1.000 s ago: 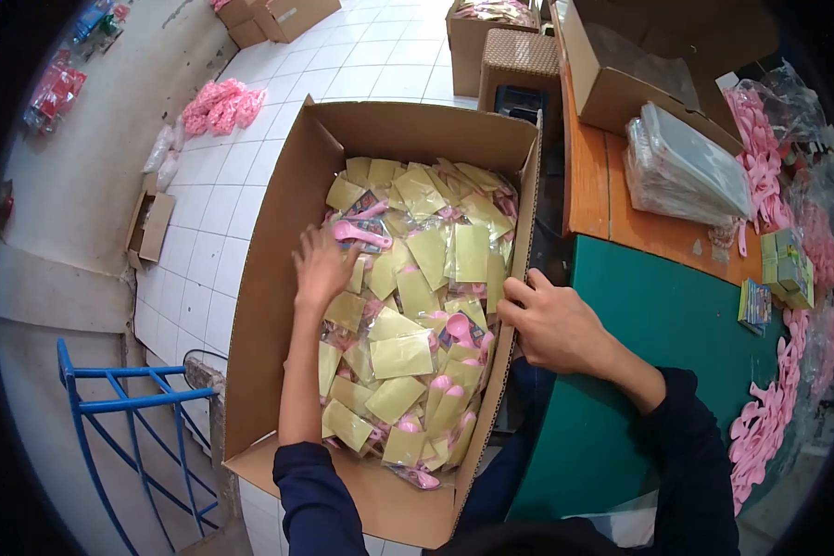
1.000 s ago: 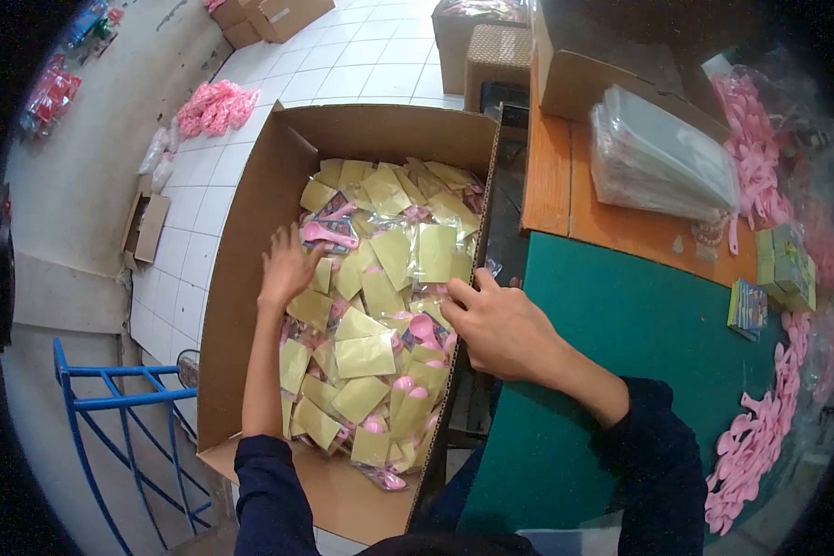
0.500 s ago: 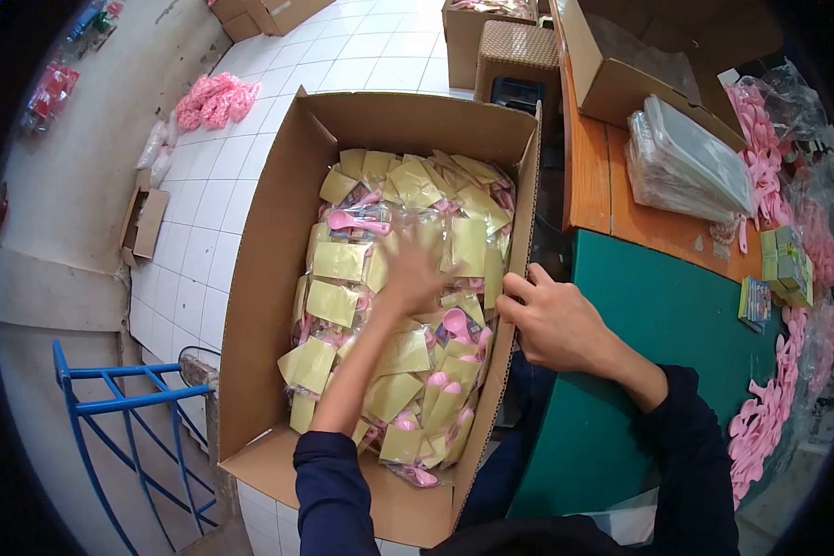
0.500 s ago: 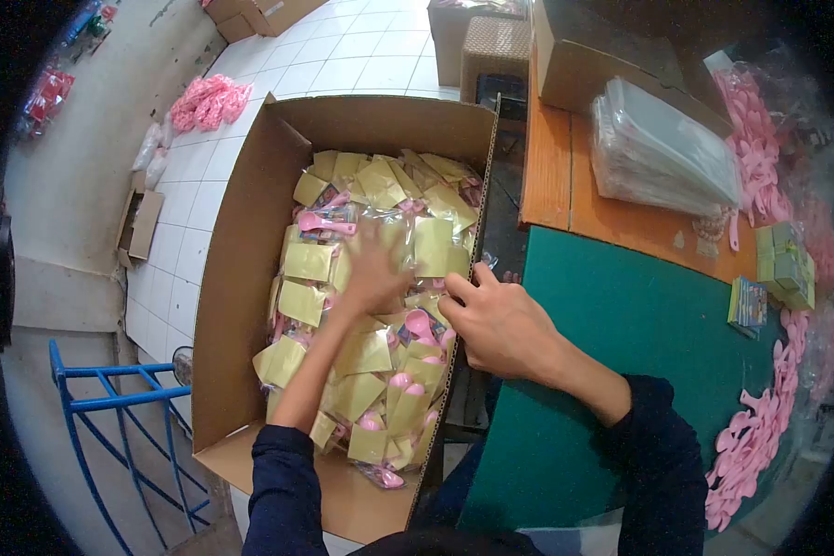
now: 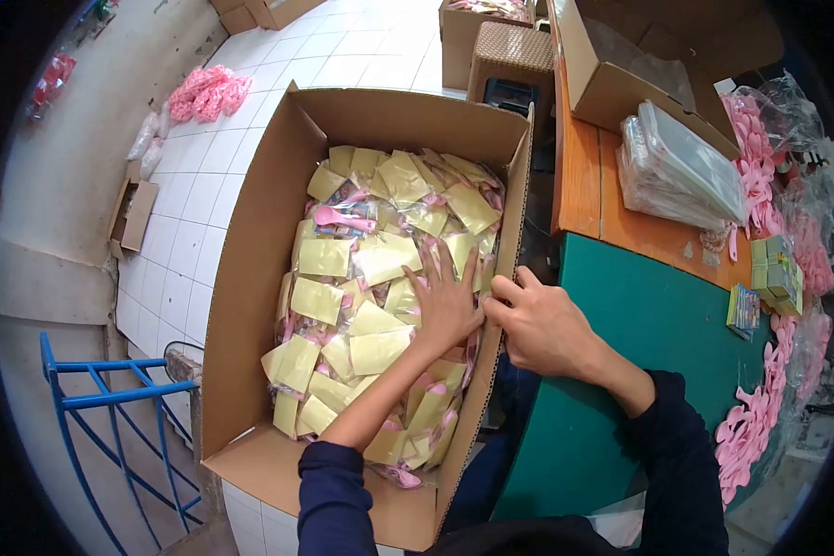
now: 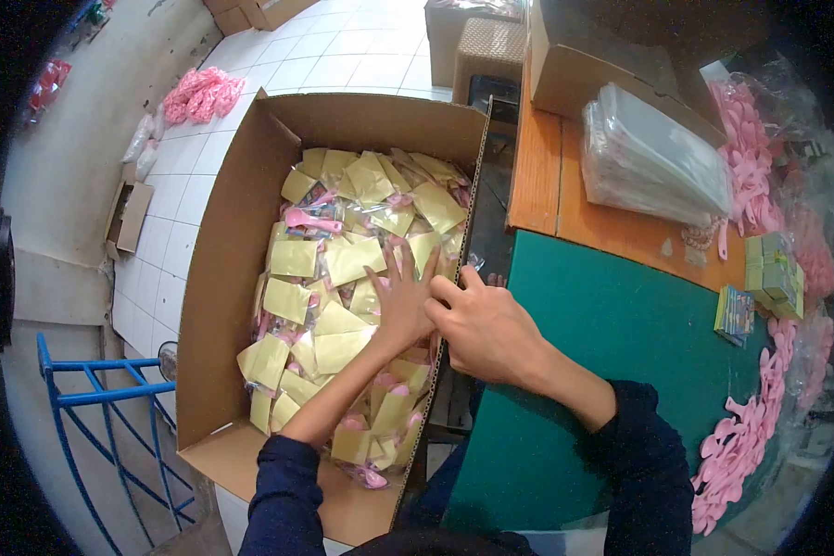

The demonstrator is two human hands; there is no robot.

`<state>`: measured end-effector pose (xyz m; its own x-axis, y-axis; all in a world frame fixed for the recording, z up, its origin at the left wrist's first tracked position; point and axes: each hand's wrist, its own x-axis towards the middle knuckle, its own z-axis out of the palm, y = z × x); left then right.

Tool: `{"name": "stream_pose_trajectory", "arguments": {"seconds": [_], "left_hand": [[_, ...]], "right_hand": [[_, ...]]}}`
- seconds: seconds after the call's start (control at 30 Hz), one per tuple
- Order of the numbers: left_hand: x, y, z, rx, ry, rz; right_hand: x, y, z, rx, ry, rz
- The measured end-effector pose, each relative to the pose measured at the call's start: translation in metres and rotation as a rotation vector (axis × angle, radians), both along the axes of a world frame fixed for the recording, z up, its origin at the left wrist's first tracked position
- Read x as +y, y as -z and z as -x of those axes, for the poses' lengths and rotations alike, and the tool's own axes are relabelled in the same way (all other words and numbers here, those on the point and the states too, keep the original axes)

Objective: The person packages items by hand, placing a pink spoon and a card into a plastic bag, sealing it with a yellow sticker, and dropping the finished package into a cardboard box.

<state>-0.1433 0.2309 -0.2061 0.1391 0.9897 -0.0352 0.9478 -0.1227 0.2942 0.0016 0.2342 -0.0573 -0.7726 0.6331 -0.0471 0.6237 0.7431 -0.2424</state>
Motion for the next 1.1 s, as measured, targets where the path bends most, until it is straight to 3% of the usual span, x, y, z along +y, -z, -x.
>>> {"name": "stream_pose_trajectory", "arguments": {"seconds": [0.03, 0.13, 0.27, 0.4, 0.5, 0.6, 0.77, 0.9, 1.0, 1.1], "left_hand": [[-0.009, -0.005, 0.002, -0.015, 0.01, -0.121], [-0.047, -0.022, 0.01, -0.033, 0.1, -0.095], [-0.083, 0.039, 0.015, 0.04, 0.154, -0.178], [-0.081, 0.041, 0.008, 0.05, 0.12, -0.204], [-0.082, 0.037, 0.015, -0.155, 0.087, -0.094], [-0.088, -0.021, 0.039, 0.007, 0.162, -0.109], [-0.137, 0.013, 0.061, 0.04, 0.223, 0.143], [-0.139, -0.013, 0.056, -0.073, 0.232, 0.264], [-0.156, -0.053, 0.056, -0.092, 0.243, 0.169], [-0.203, -0.018, 0.071, 0.035, 0.564, 0.168]], "right_hand": [[0.0, 0.0, 0.0, 0.002, 0.0, 0.002], [0.002, -0.004, 0.001, -0.009, -0.004, 0.016], [-0.002, -0.003, 0.001, -0.004, 0.008, 0.015], [0.001, -0.008, 0.007, -0.021, 0.022, 0.049], [0.001, -0.002, 0.001, 0.026, 0.014, 0.012], [0.0, -0.002, 0.002, 0.033, 0.015, 0.013], [0.001, -0.002, 0.002, 0.026, 0.011, 0.029], [0.002, -0.003, 0.002, 0.021, 0.015, 0.032], [0.0, -0.003, 0.001, 0.01, 0.016, 0.034], [0.001, -0.003, 0.003, 0.019, 0.013, 0.026]]}}
